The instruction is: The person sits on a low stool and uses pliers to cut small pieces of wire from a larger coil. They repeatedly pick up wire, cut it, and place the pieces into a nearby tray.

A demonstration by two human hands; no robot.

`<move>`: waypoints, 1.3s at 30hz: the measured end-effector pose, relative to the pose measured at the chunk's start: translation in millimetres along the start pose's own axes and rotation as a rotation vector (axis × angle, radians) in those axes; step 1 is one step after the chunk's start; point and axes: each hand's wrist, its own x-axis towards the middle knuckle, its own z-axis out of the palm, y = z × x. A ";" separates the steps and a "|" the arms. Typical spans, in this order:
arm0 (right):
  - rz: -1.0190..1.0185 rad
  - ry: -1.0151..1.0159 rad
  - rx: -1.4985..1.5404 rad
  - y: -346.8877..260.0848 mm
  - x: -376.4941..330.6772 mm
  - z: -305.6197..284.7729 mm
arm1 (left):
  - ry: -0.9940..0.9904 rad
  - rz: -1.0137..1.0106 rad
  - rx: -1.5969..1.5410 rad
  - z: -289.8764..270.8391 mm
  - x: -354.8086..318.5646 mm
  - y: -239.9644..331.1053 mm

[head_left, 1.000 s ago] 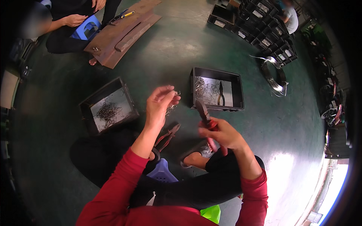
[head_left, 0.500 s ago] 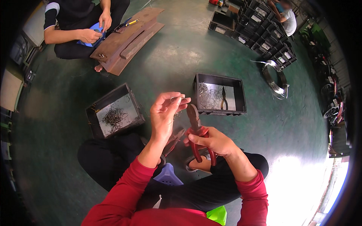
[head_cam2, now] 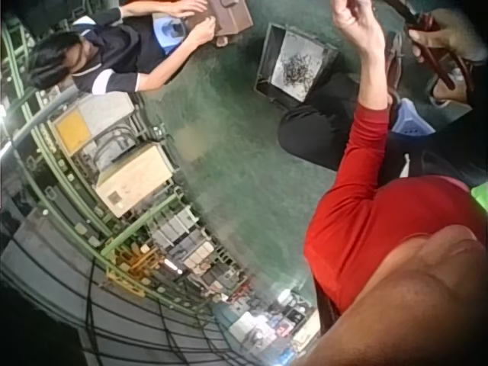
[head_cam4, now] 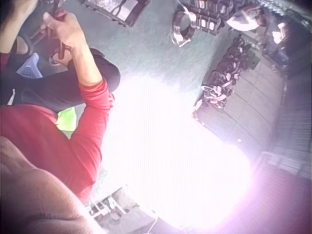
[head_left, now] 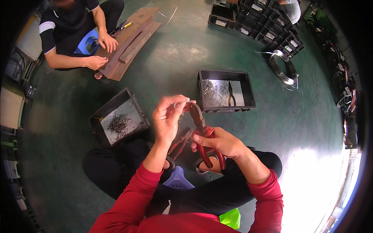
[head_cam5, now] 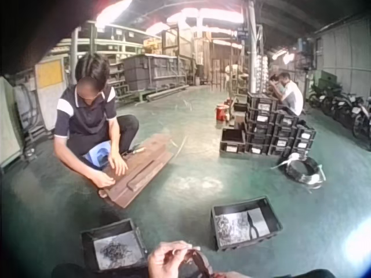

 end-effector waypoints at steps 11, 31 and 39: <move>0.015 -0.001 0.023 0.6 3.5 1.0 | -0.036 0.019 0.003 -3.2 1.7 0.3; -0.070 0.365 -0.210 11.7 4.3 -39.8 | -0.516 -0.808 1.502 -123.5 -174.8 -207.5; 0.012 0.507 -0.305 9.5 7.8 -49.0 | -0.663 -0.728 1.521 -143.2 -174.3 -204.9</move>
